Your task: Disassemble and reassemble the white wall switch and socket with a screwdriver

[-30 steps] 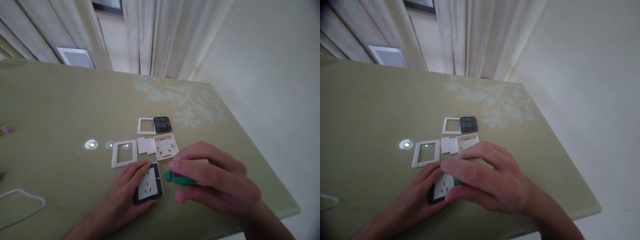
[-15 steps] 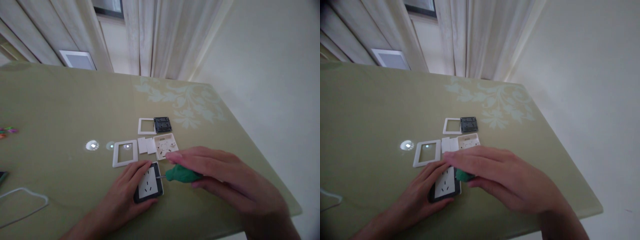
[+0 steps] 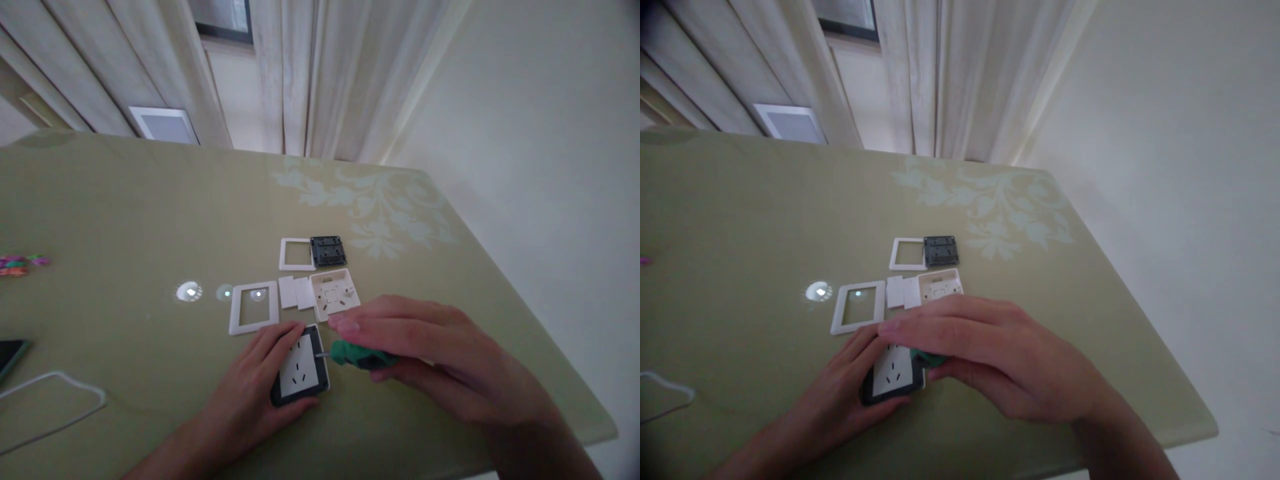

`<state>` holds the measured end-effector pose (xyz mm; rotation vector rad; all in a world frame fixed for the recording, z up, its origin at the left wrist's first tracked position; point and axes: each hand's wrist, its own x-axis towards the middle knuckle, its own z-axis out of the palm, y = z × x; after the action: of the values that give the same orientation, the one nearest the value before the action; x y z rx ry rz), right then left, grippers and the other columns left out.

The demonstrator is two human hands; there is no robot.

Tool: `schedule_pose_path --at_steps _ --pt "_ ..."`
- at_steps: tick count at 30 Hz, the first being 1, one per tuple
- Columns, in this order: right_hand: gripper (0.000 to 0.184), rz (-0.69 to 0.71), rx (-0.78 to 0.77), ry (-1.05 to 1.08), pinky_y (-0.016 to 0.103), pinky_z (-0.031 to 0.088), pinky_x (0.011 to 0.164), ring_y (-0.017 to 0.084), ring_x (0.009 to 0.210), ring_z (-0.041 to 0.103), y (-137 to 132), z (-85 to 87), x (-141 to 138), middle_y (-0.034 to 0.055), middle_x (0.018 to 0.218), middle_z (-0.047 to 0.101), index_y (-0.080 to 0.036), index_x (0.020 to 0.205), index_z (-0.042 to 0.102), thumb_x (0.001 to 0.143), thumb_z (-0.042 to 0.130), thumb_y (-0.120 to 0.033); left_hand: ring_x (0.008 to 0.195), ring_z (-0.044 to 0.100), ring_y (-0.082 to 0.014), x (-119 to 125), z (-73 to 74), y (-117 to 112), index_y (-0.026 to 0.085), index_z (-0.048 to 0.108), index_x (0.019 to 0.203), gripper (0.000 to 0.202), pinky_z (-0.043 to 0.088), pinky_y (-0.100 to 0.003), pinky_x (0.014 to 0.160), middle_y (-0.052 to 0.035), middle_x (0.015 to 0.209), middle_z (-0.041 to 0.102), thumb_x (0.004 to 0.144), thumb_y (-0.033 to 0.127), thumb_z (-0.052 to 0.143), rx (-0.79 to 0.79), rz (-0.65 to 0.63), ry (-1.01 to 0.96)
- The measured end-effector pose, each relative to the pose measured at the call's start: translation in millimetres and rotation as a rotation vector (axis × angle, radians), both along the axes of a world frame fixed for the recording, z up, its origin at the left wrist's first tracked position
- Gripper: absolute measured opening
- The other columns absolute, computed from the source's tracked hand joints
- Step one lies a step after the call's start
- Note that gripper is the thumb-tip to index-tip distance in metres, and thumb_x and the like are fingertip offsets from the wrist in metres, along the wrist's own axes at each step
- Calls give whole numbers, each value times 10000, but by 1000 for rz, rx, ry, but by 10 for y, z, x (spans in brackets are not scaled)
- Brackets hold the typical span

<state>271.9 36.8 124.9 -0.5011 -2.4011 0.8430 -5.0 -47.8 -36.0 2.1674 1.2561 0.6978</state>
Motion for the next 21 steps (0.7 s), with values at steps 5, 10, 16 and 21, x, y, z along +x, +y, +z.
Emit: schedule_pose_path --at_steps 5,10,16,21 --pt "448 -286 141 162 245 607 822 150 861 719 -37 -187 -158 10 961 763 -206 1178 718 840 938 -402 1426 567 -381 0 -16 15 334 318 1667 888 563 -619 1152 -119 1597 542 931 389 812 -39 3 22" --pt "481 -127 -48 10 307 550 1127 203 1287 696 -33 -126 -85 81 1359 751 -232 1432 637 987 806 -300 1432 568 -379 -9 -24 36 337 285 1679 911 558 -601 1163 -120 1614 532 937 410 809 -7 -6 50" --pt "516 -46 -305 52 334 565 1122 188 1314 703 124 -68 56 60 1417 727 -306 1553 548 1070 655 -161 1432 572 -382 8 -9 89 325 320 1654 901 548 -581 1170 -116 1603 548 911 400 823 39 -10 67" --pt "541 65 -342 -15 359 573 1105 197 1288 710 116 -34 53 68 1387 732 -309 1582 529 1072 634 -161 1428 562 -389 45 24 151 285 377 1611 849 512 -599 1188 -130 1573 564 908 458 821 26 10 115"
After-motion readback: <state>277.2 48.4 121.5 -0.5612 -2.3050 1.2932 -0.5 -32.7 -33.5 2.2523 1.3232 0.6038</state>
